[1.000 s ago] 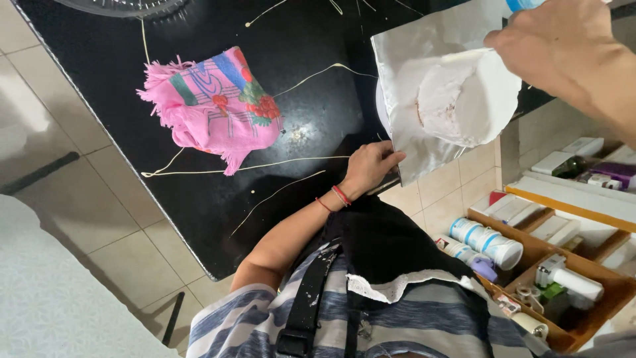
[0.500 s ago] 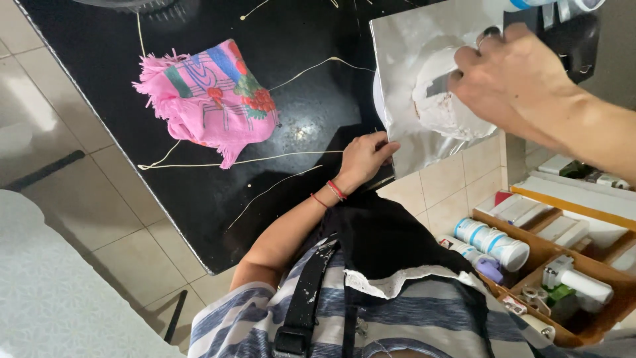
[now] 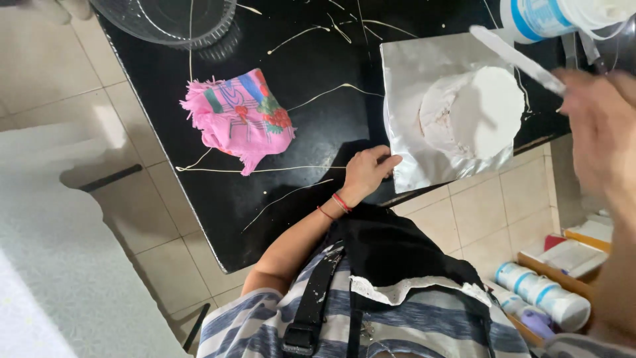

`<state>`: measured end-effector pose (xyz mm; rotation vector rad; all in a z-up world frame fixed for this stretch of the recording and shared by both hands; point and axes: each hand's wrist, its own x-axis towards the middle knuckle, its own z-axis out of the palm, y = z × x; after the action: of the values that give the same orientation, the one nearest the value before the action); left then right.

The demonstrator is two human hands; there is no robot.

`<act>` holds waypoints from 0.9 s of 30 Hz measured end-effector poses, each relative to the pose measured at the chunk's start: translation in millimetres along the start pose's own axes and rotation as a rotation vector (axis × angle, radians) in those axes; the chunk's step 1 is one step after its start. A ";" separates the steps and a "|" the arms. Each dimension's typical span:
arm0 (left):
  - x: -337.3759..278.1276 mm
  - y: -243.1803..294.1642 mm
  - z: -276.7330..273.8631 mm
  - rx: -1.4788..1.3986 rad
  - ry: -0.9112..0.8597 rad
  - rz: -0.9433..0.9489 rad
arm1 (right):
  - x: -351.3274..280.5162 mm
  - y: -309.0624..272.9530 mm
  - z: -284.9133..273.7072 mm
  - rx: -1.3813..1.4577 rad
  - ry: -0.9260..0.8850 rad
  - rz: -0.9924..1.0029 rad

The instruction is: Frosting a small round cake with white icing using a spatula.

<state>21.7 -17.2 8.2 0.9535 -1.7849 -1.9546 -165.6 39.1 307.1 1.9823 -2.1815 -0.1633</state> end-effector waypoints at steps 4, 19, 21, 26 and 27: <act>-13.7 43.5 -17.6 0.362 0.240 0.179 | -105.8 1.2 53.5 1.209 0.276 0.513; 38.1 87.9 -41.3 -1.255 0.321 0.174 | -214.2 -67.4 157.9 2.691 0.459 0.813; 39.5 72.9 -33.3 -1.215 0.408 0.101 | -208.1 -66.1 147.5 2.667 0.448 0.727; 41.6 49.1 -39.2 -1.201 0.517 -0.056 | -202.6 -68.7 146.3 2.652 0.388 0.501; 43.7 49.8 -42.1 -1.205 0.518 -0.025 | -201.3 -66.7 147.7 2.664 0.361 0.478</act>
<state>8.3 -84.9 45.6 0.8510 -0.1695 -2.0072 -114.3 225.8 135.9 -0.2589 0.7328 -1.9086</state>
